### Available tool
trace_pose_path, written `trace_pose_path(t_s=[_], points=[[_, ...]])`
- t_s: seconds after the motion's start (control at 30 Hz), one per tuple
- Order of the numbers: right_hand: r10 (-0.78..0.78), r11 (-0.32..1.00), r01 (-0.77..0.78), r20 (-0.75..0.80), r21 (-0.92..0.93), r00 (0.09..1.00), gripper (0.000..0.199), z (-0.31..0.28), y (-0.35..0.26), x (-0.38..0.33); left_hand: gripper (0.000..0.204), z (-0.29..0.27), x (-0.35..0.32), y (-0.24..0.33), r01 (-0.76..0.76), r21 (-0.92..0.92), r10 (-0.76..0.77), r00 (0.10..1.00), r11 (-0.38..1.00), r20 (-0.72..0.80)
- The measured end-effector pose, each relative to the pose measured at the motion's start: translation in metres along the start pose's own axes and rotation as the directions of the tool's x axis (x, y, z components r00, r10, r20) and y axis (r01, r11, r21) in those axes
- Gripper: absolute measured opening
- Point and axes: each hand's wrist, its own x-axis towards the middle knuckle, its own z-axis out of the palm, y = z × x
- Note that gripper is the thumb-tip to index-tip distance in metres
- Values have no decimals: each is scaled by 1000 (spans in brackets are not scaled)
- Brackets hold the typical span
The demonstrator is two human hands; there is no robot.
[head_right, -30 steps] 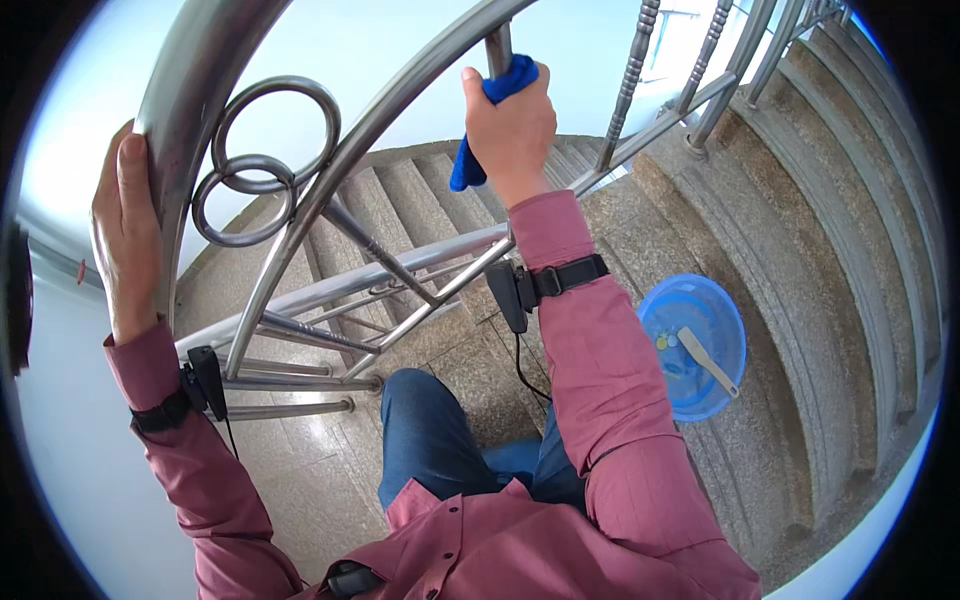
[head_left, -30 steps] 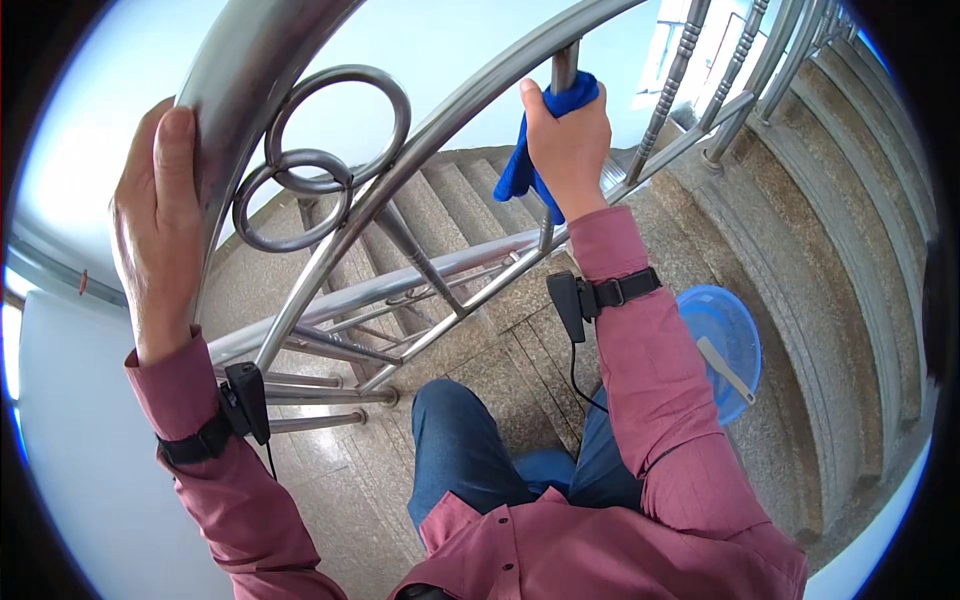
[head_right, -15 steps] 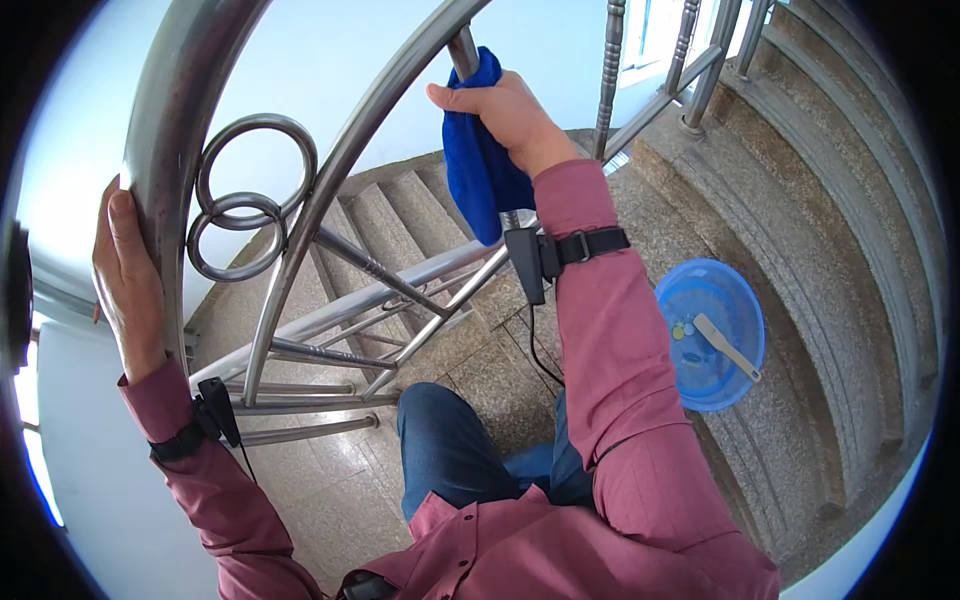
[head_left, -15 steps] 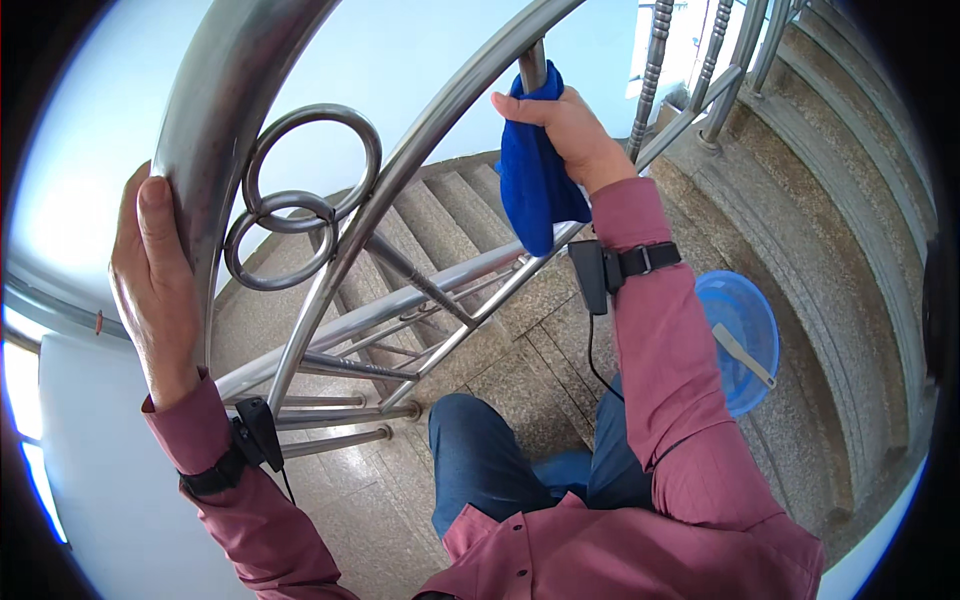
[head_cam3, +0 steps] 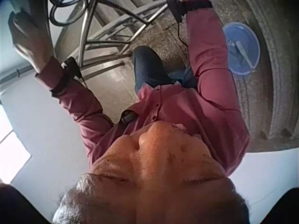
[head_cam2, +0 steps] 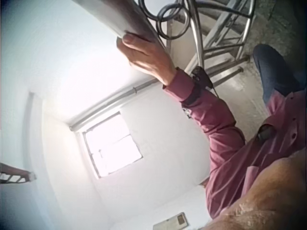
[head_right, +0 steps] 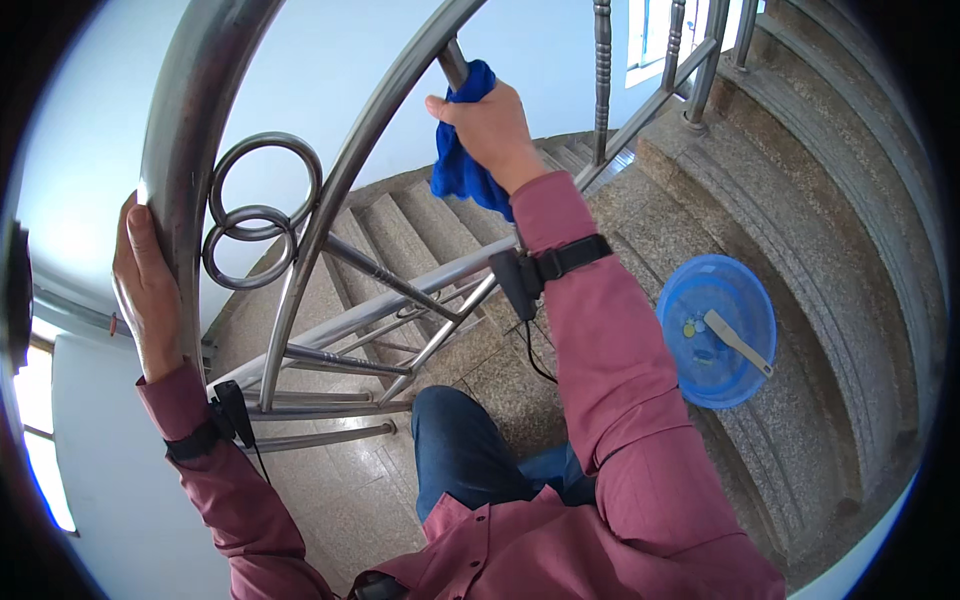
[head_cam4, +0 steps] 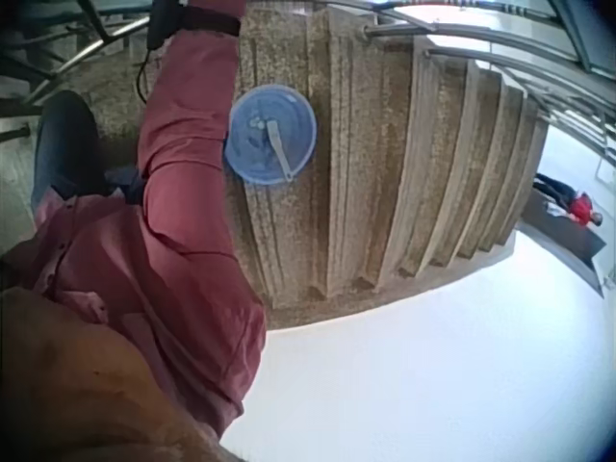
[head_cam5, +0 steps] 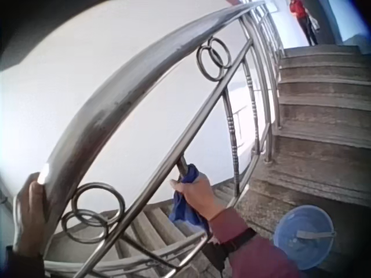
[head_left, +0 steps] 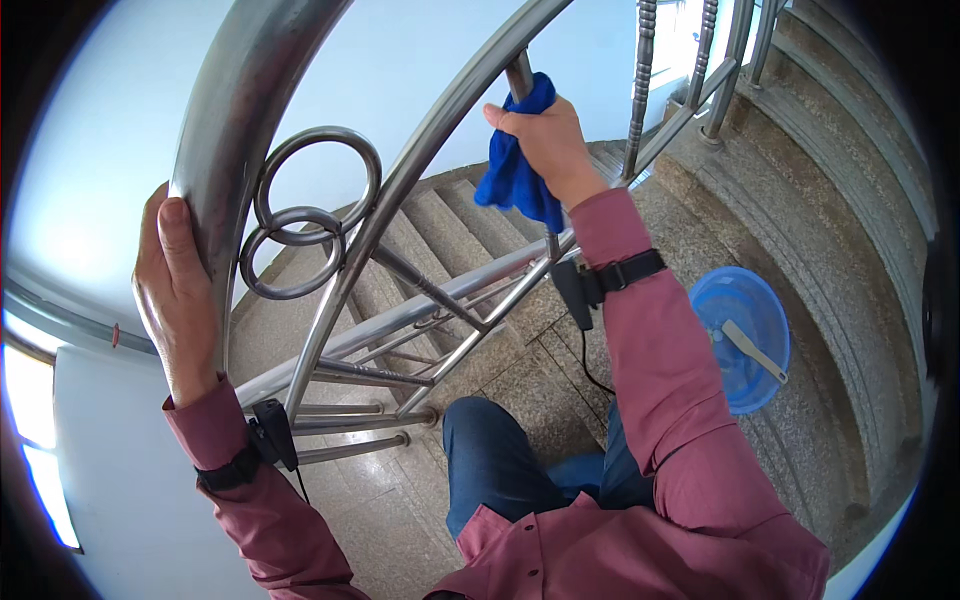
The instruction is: Cleaning a metal staircase railing using a blue cloth and a bucket of water.
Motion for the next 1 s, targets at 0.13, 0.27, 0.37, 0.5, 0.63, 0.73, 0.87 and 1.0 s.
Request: trace_pose_path(t_s=[0.13, 0.27, 0.37, 0.5, 0.63, 0.73, 0.87, 1.0], points=[[151, 970, -199, 295, 139, 943, 30, -19, 1, 10, 74, -1, 0, 0, -35, 29, 35, 999, 999, -28], [93, 982, -133, 265, 136, 960, 32, -13, 2, 3, 74, -3, 0, 5, -1, 17, 1, 1000, 1000, 1], [-231, 959, 212, -86, -186, 969, 35, 9, 4, -9, 74, -2, 2, 5, -5, 8, 5, 1000, 1000, -7], [-156, 976, 121, -198, -179, 968, 36, 11, 10, -6, 74, -2, 2, 10, -5, 3, 5, 1000, 1000, 9], [25, 996, -37, 147, 83, 989, 32, -13, 15, 1, 75, -3, -1, 6, 9, 0, -9, 1000, 1000, 14], [-23, 994, 2, 179, 113, 984, 34, -10, 17, 1, 74, -5, -1, 3, 53, -17, -52, 998, 998, 21], [-204, 959, 168, -144, -228, 968, 37, 11, 26, -7, 75, -2, 1, 11, 22, -25, -21, 1000, 999, 19], [-88, 992, 76, -131, -99, 987, 34, 4, 19, -8, 75, -2, 0, 9, 16, -24, -15, 1000, 1000, 15]])
